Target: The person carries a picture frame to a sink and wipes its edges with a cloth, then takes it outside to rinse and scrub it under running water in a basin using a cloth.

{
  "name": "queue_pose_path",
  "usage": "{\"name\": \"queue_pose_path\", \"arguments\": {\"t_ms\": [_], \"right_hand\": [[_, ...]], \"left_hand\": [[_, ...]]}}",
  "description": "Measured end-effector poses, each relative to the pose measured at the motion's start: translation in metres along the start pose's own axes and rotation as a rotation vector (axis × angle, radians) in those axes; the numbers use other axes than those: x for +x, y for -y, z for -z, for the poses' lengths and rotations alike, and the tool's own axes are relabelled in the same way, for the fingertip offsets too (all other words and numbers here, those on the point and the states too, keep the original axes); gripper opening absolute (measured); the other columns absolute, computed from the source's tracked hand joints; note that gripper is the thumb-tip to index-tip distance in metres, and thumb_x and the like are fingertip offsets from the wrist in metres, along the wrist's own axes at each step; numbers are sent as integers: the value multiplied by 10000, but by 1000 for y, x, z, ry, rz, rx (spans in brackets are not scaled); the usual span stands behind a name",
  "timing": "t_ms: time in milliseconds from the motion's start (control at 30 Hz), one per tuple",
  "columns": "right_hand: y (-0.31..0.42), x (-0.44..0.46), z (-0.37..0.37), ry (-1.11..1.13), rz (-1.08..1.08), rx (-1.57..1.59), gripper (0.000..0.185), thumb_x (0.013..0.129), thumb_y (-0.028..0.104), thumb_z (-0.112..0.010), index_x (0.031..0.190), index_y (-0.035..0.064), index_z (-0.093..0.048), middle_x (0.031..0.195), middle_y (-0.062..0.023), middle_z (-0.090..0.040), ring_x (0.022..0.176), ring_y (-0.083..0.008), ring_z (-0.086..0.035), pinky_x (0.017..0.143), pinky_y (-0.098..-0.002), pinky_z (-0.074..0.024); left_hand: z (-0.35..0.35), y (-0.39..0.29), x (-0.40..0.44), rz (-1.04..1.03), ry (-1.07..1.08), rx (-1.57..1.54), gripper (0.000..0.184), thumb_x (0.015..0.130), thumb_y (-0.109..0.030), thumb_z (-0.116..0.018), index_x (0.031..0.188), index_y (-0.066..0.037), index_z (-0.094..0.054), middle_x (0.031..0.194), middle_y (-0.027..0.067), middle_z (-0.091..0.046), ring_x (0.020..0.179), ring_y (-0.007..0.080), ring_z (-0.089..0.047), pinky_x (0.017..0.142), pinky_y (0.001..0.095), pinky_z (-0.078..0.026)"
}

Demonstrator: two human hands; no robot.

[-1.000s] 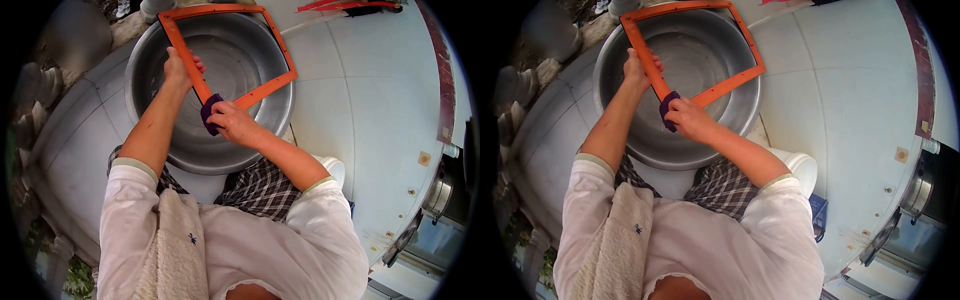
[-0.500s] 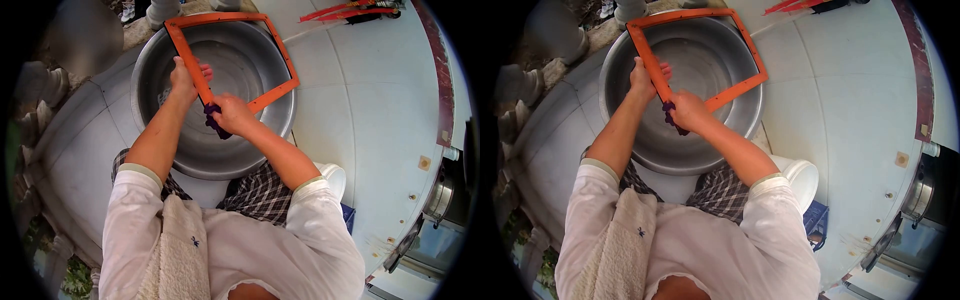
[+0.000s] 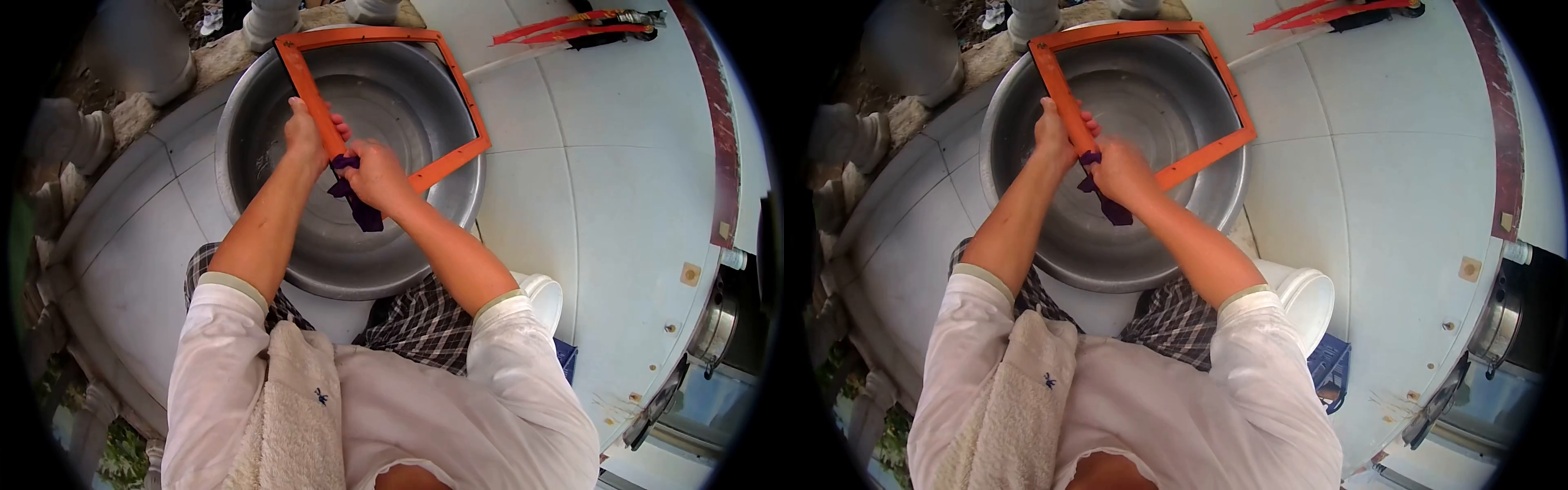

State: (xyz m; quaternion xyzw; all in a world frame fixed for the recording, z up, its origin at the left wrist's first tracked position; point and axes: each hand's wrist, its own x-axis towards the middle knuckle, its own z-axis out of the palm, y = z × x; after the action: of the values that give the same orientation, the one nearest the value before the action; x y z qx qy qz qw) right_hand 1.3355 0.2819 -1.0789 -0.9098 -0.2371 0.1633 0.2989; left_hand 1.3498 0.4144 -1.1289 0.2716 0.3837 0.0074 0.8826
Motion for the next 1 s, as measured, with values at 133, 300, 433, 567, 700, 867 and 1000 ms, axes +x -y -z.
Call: {"name": "queue_pose_path", "arguments": {"t_ms": [133, 300, 433, 567, 700, 867, 1000], "right_hand": [[5, 7, -7, -47, -78, 41, 171, 733, 111, -694, 830, -18, -638, 828, -208, -638, 800, -385, -610, 717, -444, -477], [-6, -16, 28, 378, -175, -128, 242, 708, 169, -757, 856, -4, -676, 788, -165, -664, 748, -275, -650, 706, -369, -493], [15, 9, 65, 248, -233, 18, 277, 717, 170, -745, 897, -30, -679, 780, -138, -673, 721, -217, -649, 674, -328, -501], [41, 66, 50, 10, -131, 271, 269, 738, 129, -693, 954, -29, -672, 834, -159, -674, 753, -240, -662, 716, -354, -521], [32, 90, 1, -178, 269, -90, 260, 729, 57, -626, 980, 15, -681, 864, -168, -669, 807, -324, -650, 776, -385, -519], [40, 46, 30, 312, 38, -270, 254, 693, 10, -595, 924, 42, -695, 927, -182, -646, 879, -366, -619, 800, -414, -495], [35, 56, 16, 72, 139, -159, 234, 689, -2, -591, 891, 44, -699, 919, -167, -652, 880, -349, -621, 793, -416, -493]], "left_hand": [[9, -7, 4, 57, 124, -49, 638, 974, -553, -185, 1120, -10, -488, 1013, 231, -573, 878, 329, -603, 722, 449, -514], [9, -7, 4, 117, 194, -131, 650, 982, -530, -136, 1229, -13, -444, 1221, 257, -501, 1085, 371, -534, 919, 530, -437], [6, -10, 1, 101, 320, -216, 638, 979, -542, -150, 1253, -44, -441, 1252, 229, -500, 1112, 372, -525, 922, 537, -430], [2, -9, -10, 106, 299, -240, 606, 978, -551, -172, 1227, -87, -471, 1249, 160, -525, 1113, 331, -536, 922, 536, -430], [10, -9, 3, 90, 298, -269, 530, 984, -531, -209, 1237, -146, -471, 1222, 85, -559, 1119, 290, -539, 942, 504, -428], [9, -18, 7, 118, 355, -236, 578, 980, -533, -207, 1266, -84, -433, 1266, 192, -513, 1181, 399, -494, 1009, 525, -396], [9, -15, 11, 98, 417, -264, 583, 978, -546, -215, 1287, -99, -428, 1300, 157, -492, 1178, 342, -504, 1010, 496, -391]]}}
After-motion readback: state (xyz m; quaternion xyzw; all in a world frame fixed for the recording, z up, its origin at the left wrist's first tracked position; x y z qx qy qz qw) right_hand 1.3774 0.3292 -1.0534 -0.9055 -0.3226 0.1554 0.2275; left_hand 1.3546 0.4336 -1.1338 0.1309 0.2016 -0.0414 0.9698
